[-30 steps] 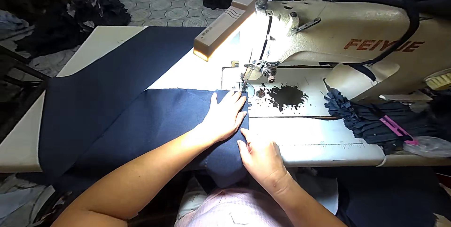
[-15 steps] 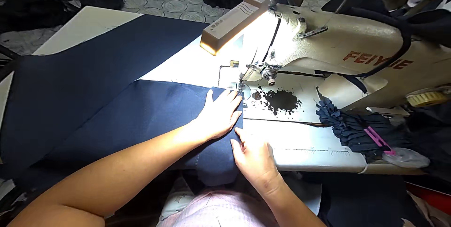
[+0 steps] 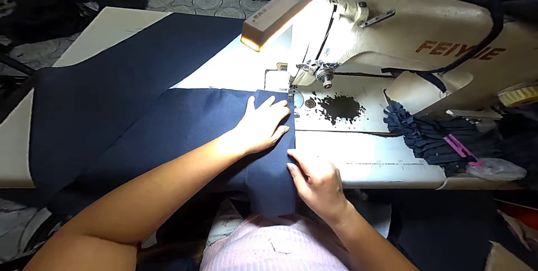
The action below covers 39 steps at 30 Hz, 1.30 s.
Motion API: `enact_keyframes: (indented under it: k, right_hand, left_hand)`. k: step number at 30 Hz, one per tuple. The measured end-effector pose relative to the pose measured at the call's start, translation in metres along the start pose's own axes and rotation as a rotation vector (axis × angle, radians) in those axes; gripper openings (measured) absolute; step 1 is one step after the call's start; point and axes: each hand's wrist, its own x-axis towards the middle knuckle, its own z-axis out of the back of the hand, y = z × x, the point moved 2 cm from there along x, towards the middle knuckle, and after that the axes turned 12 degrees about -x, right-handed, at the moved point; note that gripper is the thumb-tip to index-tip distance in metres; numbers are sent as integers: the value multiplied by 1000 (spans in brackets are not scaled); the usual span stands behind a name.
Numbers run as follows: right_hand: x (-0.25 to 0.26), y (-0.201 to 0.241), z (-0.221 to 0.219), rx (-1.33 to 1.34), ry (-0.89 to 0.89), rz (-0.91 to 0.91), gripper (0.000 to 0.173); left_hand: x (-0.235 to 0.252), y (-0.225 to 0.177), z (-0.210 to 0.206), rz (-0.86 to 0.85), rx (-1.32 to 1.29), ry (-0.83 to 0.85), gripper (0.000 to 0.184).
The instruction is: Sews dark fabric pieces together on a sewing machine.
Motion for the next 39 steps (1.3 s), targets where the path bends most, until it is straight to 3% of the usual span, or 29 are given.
enact_keyframes:
  k: [3,7,25,39]
  right_hand:
    - [-27,-16,4,75,4,166,24]
    - [-46,-24,7,137,31,283,23]
    - [-37,-19,15,103,69,258,19]
    - [13,-26,0,12,178,204,27]
  left_hand:
    - [-33,-2,-5,-115,13,-121,41]
    - [-53,1,-8,-132,-19,-172,42]
    - [-43,12,-6,-171,22,-29,48]
    - [7,39,17,-108,17,76,50]
